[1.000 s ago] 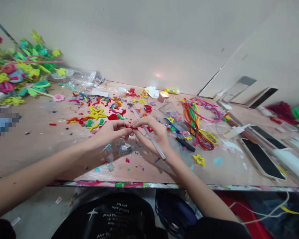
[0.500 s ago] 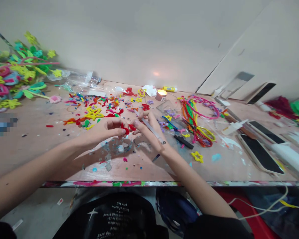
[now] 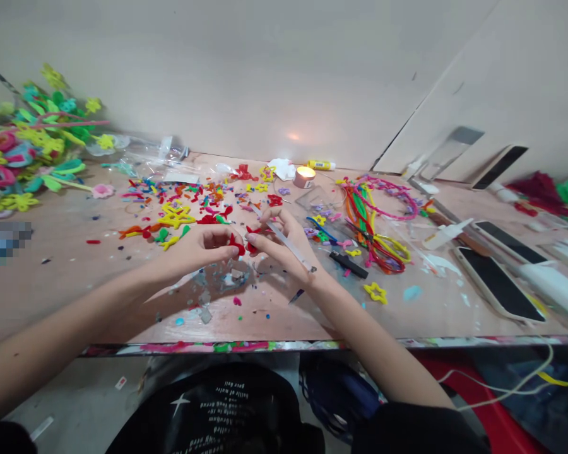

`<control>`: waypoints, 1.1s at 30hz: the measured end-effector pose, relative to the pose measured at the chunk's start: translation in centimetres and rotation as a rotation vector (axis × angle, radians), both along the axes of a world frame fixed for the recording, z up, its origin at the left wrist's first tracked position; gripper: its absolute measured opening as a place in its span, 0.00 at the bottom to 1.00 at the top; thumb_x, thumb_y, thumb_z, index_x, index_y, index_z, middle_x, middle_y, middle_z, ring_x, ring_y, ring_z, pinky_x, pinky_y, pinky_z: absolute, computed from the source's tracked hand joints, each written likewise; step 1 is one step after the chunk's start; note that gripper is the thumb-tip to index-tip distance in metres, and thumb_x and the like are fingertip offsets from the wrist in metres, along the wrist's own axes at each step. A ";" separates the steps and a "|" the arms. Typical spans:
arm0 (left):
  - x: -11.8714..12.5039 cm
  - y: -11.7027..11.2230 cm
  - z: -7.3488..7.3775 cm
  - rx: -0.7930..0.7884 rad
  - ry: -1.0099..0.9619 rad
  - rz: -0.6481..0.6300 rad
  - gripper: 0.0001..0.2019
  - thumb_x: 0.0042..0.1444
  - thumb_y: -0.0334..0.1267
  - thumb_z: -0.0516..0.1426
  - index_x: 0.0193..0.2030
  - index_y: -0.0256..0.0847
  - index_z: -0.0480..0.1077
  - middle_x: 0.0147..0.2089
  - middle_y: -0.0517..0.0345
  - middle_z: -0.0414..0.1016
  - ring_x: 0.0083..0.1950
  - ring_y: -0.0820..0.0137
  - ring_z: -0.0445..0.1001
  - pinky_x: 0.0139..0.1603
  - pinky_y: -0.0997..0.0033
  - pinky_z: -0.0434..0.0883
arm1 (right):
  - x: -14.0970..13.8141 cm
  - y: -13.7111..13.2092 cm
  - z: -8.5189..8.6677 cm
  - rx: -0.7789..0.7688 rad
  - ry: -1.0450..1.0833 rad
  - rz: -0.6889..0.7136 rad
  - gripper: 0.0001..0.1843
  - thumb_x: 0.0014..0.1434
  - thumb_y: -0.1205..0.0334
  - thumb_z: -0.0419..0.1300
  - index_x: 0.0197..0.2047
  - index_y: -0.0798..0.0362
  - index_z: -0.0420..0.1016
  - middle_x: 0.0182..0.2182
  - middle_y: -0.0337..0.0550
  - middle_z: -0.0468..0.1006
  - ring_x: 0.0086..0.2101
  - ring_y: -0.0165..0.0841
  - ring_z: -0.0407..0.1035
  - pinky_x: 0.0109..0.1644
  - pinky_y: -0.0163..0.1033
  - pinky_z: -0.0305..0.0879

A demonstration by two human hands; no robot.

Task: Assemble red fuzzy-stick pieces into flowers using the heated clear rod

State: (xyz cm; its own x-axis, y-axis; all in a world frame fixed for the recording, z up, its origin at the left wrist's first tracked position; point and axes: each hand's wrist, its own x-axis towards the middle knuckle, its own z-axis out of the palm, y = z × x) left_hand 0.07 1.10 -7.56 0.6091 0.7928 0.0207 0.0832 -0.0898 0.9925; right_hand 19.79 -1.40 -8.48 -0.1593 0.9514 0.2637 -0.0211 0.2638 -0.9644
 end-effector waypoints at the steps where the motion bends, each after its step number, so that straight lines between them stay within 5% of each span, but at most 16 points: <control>1: 0.0 0.0 0.0 0.001 0.000 0.000 0.05 0.51 0.35 0.61 0.32 0.36 0.72 0.30 0.62 0.74 0.30 0.76 0.70 0.34 0.76 0.64 | 0.0 0.0 0.1 0.009 -0.013 -0.008 0.19 0.53 0.57 0.72 0.39 0.48 0.65 0.34 0.35 0.70 0.31 0.27 0.69 0.33 0.34 0.69; 20: 0.0 -0.1 -0.2 0.099 0.048 -0.079 0.03 0.53 0.33 0.58 0.34 0.36 0.69 0.34 0.59 0.74 0.33 0.75 0.72 0.34 0.76 0.68 | 0.4 0.0 0.7 0.057 -0.142 0.036 0.15 0.56 0.56 0.69 0.38 0.50 0.67 0.30 0.35 0.70 0.30 0.27 0.67 0.32 0.33 0.68; 33: -0.1 -0.2 0.0 0.037 0.088 -0.045 0.06 0.54 0.36 0.59 0.32 0.35 0.70 0.24 0.63 0.72 0.25 0.77 0.69 0.27 0.79 0.65 | 0.1 -0.5 1.5 -0.026 -0.133 0.031 0.22 0.51 0.50 0.72 0.37 0.52 0.66 0.28 0.36 0.71 0.28 0.28 0.70 0.27 0.34 0.72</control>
State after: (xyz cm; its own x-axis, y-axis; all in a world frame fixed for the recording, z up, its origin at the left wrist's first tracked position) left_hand -0.06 0.94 -7.53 0.6446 0.7645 -0.0057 0.1650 -0.1319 0.9774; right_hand 19.87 -1.91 -6.97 -0.2204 0.9517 0.2137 0.0995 0.2399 -0.9657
